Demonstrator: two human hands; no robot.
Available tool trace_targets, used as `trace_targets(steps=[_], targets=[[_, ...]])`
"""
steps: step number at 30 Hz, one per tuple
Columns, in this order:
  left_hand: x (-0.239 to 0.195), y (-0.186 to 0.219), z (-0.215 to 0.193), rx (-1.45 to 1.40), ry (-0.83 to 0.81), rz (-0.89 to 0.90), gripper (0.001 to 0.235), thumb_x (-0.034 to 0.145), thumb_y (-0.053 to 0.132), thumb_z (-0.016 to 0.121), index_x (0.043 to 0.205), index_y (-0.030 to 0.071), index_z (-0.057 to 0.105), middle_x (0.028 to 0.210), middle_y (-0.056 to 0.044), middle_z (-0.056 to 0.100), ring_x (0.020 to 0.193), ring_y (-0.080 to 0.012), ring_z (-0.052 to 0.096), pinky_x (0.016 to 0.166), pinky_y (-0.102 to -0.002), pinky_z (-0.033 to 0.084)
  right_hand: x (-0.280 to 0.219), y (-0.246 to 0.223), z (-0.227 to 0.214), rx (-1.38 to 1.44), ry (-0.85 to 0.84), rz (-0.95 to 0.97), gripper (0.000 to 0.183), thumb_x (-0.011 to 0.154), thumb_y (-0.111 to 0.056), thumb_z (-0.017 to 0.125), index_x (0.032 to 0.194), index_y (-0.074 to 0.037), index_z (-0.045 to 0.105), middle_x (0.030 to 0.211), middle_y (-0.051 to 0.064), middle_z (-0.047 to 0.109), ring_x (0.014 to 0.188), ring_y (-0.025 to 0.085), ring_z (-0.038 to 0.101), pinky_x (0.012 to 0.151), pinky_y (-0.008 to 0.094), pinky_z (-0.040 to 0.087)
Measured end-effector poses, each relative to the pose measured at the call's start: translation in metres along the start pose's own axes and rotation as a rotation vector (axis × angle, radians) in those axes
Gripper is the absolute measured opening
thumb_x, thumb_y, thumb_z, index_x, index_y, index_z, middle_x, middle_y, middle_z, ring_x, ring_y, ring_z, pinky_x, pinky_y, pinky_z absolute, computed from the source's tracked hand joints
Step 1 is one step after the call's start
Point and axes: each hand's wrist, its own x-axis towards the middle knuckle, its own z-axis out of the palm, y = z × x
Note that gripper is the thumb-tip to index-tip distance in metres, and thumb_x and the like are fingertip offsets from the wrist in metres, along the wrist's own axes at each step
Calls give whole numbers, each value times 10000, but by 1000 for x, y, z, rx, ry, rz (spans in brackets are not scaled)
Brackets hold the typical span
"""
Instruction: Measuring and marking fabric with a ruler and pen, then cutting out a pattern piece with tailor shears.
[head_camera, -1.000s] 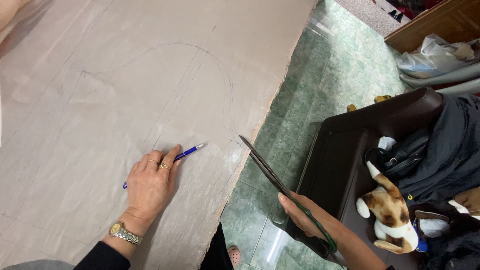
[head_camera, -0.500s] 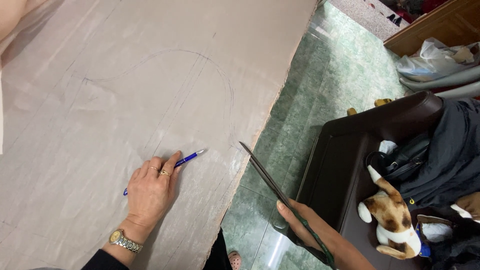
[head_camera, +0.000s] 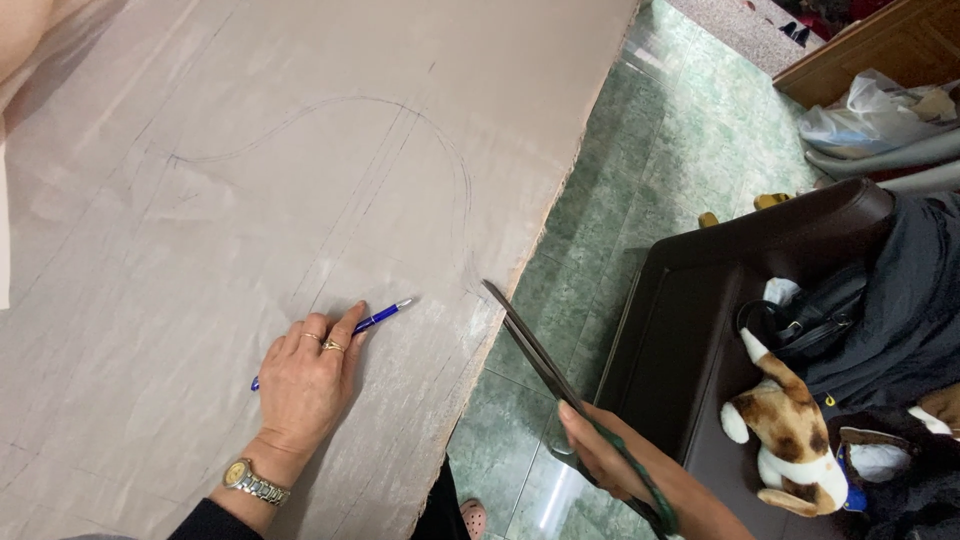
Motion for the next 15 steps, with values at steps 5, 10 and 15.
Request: trace_targets(steps=[5,10,15], targets=[[0,0,0,-12,-15,0,308,970,323,568,1238,194,646,819,-4,506,672,-171,523,553,-322,457,9,-19,-31,-1273,-44,-178,420,996,-512,512,792,-162,401,653,-19,234,554,120,169,522,305,187],[-1,-1,1,-29,3,5,300,971,307,573,1238,192,647,821,-9,503,681,-176,520,551,-321,449,28,-14,-26,-1091,-241,-175,315,1024,-424,496,837,-189,403,635,-56,178,515,84,143,508,262,242],[-1,0,0,-20,-13,-2,307,966,310,577,1242,194,649,818,-2,507,681,-172,524,548,-322,455,36,-1,0,-1327,14,-278,482,919,-633,473,756,-184,413,585,-42,299,503,86,207,481,265,184]])
